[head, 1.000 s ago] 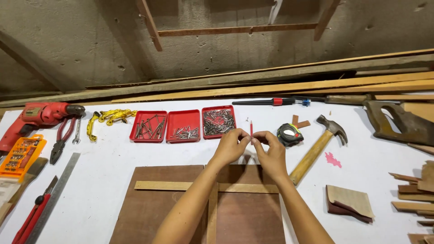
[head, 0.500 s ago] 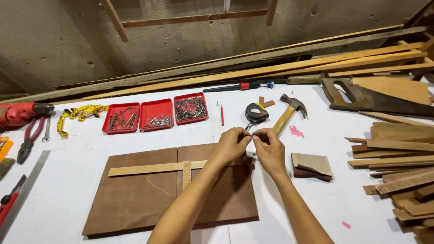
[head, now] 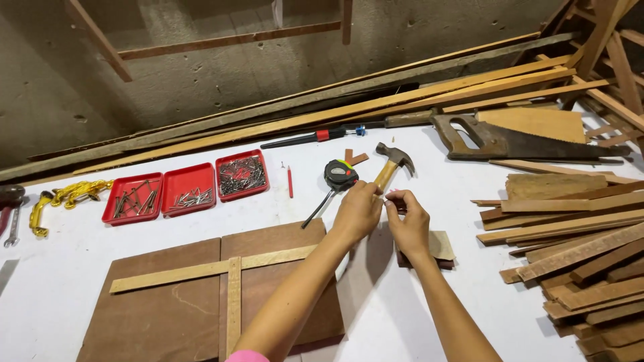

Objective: Measure wood strips and assemble a frame structure using a measuring tape, pencil, and hammer.

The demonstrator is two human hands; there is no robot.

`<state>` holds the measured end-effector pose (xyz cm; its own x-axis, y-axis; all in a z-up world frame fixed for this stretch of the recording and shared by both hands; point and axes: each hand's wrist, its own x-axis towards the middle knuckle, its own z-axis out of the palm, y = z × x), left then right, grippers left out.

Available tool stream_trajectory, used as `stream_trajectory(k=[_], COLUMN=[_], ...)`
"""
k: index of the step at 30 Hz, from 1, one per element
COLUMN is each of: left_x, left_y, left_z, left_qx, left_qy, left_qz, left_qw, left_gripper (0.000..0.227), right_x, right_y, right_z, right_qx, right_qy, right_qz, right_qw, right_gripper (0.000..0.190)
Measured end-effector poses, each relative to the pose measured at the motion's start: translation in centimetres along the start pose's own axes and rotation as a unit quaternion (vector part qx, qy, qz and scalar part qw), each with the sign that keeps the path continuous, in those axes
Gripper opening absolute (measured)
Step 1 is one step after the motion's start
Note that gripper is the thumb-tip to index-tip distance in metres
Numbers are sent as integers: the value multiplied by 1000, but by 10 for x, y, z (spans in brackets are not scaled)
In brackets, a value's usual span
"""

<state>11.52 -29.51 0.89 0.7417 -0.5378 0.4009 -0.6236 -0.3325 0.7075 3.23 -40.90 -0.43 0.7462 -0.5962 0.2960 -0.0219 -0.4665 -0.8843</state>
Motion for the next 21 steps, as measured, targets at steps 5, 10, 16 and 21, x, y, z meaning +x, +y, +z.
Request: stream_trajectory(k=[5,10,16,21], left_x=[40,64,68,66], left_y=[-9,-6,-31,-31], left_z=[44,64,93,92], left_qx=[94,140,185,199], left_qy=[-11,-45,-2,0], left_qz=[8,-46,-12,-21], left_qw=[995,988,983,980], left_gripper=[27,37,42,59], right_x=[36,63,69,64], right_y=[13,36,49,50], right_z=[-5,-1,-1,-4], right_qx=[-24,-38,-45,-49], right_qy=[14,22,17,14], right_qz=[19,9,8,18], right_qw=[999,999,999,999], right_gripper=[13,13,14,15])
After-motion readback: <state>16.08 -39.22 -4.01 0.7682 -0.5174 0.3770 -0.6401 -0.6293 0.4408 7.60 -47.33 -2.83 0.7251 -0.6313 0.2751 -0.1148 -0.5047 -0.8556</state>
